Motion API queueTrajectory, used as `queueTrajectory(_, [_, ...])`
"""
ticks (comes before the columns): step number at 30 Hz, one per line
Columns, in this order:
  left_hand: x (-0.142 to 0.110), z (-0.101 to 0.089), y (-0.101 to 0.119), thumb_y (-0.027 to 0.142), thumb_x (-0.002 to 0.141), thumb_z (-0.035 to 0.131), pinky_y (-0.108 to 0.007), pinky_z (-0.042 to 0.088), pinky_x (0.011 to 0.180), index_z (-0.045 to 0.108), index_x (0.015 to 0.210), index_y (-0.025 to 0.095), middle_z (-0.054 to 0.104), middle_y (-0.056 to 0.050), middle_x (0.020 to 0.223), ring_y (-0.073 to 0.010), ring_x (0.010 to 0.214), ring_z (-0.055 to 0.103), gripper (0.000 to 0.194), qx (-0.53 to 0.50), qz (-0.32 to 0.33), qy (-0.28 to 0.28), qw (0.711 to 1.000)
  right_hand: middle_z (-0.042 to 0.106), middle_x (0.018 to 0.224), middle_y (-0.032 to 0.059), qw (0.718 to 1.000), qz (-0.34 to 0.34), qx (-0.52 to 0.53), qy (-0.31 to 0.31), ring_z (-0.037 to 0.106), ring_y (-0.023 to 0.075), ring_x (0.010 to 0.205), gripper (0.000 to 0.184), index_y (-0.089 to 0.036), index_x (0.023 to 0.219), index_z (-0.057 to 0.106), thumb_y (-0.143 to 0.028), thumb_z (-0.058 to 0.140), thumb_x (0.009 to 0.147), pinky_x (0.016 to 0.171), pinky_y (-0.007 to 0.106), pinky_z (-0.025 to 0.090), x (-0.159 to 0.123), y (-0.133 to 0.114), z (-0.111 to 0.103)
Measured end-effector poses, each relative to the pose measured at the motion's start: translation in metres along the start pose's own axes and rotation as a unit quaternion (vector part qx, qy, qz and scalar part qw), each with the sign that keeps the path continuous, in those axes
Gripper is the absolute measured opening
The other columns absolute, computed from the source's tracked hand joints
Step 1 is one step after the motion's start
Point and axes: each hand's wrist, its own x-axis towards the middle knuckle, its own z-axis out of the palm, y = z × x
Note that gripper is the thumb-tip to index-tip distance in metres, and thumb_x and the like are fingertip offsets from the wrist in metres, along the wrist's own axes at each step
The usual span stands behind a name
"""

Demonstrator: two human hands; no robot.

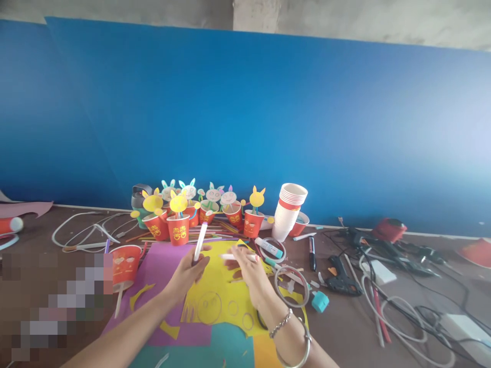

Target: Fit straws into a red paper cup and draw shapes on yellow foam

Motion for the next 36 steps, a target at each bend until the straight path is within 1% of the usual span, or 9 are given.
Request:
queueTrajectory(2, [0.000,0.001,-0.004,0.050,0.084,0.049,-0.023,0.038,0.049,0.054,0.108,0.015,0.031,0.011,0.055,-0.0099,0.047,0.035,0.043,-0.011,-0.013,0.001,1.000,0.061,0.053,0.0001,0.999,0.039,-0.006,-0.021,0.053,0.0115,0.049,0.033,-0.019,0.062,0.056,-0.049,0.064,0.072,0.046,0.021,0.039,-0.005,0.015,0.005])
queueTrajectory(4, [-0.001,0.003,-0.007,0.049,0.084,0.048,-0.024,0.042,0.052,0.055,0.103,0.014,0.035,0.010,0.054,-0.0105,0.049,0.040,0.040,-0.017,-0.023,-0.001,1.000,0.055,0.045,-0.0029,0.998,0.054,-0.020,-0.036,0.045,0.0097,0.042,0.028,-0.020,0.058,0.051,-0.041,0.065,0.069,0.041,0.021,0.032,-0.010,0.029,0.012])
queueTrajectory(6, [-0.002,0.004,-0.009,0.048,0.083,0.051,-0.023,0.042,0.052,0.056,0.098,0.014,0.039,0.009,0.053,-0.0107,0.049,0.043,0.037,-0.013,-0.031,-0.004,0.999,0.050,0.042,-0.0055,0.998,0.030,-0.045,-0.043,0.040,0.0086,0.040,0.025,-0.021,0.055,0.047,-0.035,0.065,0.065,0.040,0.021,0.027,-0.013,0.040,0.017])
queueTrajectory(10, [0.000,0.004,-0.012,0.047,0.082,0.054,-0.024,0.046,0.053,0.058,0.096,0.016,0.043,0.008,0.052,-0.0120,0.051,0.047,0.034,-0.007,-0.044,-0.009,0.999,0.040,0.043,-0.0076,0.988,-0.060,-0.130,-0.052,0.034,0.0084,0.043,0.029,-0.024,0.051,0.037,-0.034,0.058,0.068,0.042,0.023,0.029,-0.015,0.049,0.018])
queueTrajectory(15, [0.004,0.003,-0.016,0.047,0.085,0.050,-0.027,0.049,0.055,0.056,0.098,0.017,0.043,0.009,0.051,-0.0135,0.051,0.050,0.033,0.003,-0.052,-0.012,0.999,0.040,0.046,-0.0064,0.972,-0.103,-0.209,-0.027,0.037,0.0104,0.046,0.025,-0.024,0.052,0.035,-0.031,0.054,0.067,0.044,0.024,0.031,-0.014,0.056,0.015])
queueTrajectory(19, [0.005,0.002,-0.018,0.043,0.085,0.051,-0.026,0.045,0.055,0.057,0.098,0.017,0.048,0.008,0.051,-0.0140,0.050,0.053,0.029,0.026,-0.047,-0.020,0.998,0.038,0.046,-0.0067,0.969,-0.086,-0.229,-0.040,0.038,0.0104,0.045,0.026,-0.025,0.053,0.033,-0.032,0.052,0.069,0.044,0.023,0.034,-0.013,0.060,0.017])
queueTrajectory(23, [0.004,0.001,-0.017,0.040,0.086,0.050,-0.026,0.043,0.056,0.057,0.097,0.017,0.050,0.007,0.054,-0.0142,0.052,0.055,0.027,0.047,-0.042,-0.021,0.998,0.039,0.048,-0.0065,0.963,-0.090,-0.249,-0.047,0.038,0.0097,0.047,0.026,-0.024,0.054,0.034,-0.031,0.052,0.071,0.045,0.022,0.033,-0.013,0.060,0.018])
queueTrajectory(28, [0.003,0.002,-0.015,0.039,0.088,0.045,-0.026,0.044,0.056,0.056,0.098,0.017,0.048,0.007,0.057,-0.0143,0.053,0.056,0.027,0.069,-0.033,-0.028,0.997,0.039,0.048,-0.0063,0.961,-0.093,-0.259,-0.036,0.038,0.0100,0.047,0.025,-0.024,0.053,0.034,-0.033,0.051,0.070,0.045,0.022,0.033,-0.013,0.059,0.018])
queueTrajectory(36, [0.001,0.002,-0.014,0.039,0.088,0.045,-0.025,0.044,0.056,0.056,0.099,0.017,0.046,0.007,0.057,-0.0144,0.053,0.056,0.027,0.072,-0.040,-0.031,0.996,0.041,0.050,-0.0064,0.956,-0.099,-0.272,-0.046,0.039,0.0098,0.047,0.026,-0.024,0.055,0.035,-0.030,0.052,0.072,0.045,0.021,0.033,-0.013,0.062,0.016])
